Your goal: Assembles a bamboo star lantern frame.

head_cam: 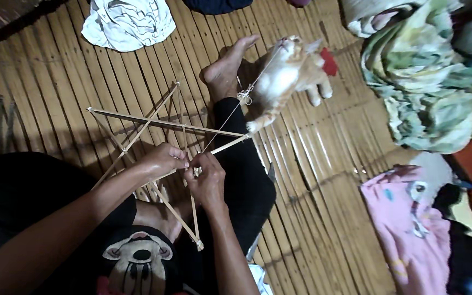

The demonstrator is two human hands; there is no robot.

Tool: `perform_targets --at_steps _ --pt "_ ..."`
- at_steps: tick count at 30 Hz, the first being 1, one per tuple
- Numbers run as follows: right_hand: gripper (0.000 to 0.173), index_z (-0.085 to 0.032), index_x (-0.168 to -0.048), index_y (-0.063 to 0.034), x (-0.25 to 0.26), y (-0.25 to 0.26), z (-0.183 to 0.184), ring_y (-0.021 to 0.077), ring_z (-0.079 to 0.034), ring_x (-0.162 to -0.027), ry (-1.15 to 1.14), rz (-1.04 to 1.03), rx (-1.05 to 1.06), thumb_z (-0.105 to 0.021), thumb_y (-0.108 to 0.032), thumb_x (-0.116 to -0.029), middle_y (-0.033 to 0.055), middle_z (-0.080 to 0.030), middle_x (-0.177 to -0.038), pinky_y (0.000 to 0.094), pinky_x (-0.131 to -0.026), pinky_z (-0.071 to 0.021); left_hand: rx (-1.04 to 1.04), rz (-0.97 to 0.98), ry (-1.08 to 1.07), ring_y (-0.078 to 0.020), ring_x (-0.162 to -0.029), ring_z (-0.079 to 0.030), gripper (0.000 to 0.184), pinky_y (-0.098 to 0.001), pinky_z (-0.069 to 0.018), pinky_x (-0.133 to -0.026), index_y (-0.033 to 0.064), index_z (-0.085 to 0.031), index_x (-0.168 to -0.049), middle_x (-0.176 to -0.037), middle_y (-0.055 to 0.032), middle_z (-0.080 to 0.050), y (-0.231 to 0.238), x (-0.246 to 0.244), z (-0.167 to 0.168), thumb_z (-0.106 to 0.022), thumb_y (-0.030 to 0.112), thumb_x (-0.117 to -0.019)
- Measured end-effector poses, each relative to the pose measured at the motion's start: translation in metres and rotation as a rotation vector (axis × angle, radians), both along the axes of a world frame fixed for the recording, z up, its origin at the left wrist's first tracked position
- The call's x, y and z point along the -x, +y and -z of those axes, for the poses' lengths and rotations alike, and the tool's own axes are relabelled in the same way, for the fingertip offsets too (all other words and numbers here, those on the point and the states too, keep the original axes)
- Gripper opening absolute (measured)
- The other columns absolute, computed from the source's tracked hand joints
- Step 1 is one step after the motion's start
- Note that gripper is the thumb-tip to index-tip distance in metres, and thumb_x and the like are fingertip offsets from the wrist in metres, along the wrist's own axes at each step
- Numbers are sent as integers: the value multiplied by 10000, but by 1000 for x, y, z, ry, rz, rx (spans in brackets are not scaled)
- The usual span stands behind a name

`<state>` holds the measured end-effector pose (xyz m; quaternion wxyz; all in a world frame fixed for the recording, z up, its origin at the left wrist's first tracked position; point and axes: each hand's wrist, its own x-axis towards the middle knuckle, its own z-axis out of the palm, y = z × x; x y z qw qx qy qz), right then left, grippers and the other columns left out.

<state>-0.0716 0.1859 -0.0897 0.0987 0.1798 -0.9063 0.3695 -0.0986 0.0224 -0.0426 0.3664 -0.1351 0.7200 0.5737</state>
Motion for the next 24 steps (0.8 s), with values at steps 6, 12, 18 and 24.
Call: perform_targets --at_steps 6,12,18,24 --pt "93 -671 -848 -17 -2 9 -5 188 -645 -742 -91 -29 95 -653 -85 -788 114 -672 -912 322 -620 -545 -23 17 30 -14 -593 -489 90 -183 -379 -541 44 -725 -950 -761 5 -642 -4 1 1 -659 86 -995" --pt "106 -719 -902 3 -5 9 -4 163 -625 -677 -101 -39 85 -711 -70 -824 125 -681 -930 295 -602 -547 -41 0 11 -6 -543 -447 107 -170 -329 -494 46 -724 -930 -737 12 -635 -5 -3 3 -648 76 -999" --pt "71 -713 -844 3 -5 6 -3 225 -662 -778 -99 -39 80 -679 -58 -838 123 -673 -872 343 -679 -564 -21 -13 21 -13 -596 -487 97 -168 -360 -530 37 -714 -917 -757 11 -635 -3 -5 -1 -653 54 -991" --pt "88 -681 -819 8 -4 3 -5 259 -643 -733 -130 -14 -30 -673 -80 -818 118 -626 -800 397 -633 -546 -62 -85 72 -24 -649 -553 79 -177 -449 -598 21 -703 -925 -764 1 -648 -11 -11 10 -649 23 -983"
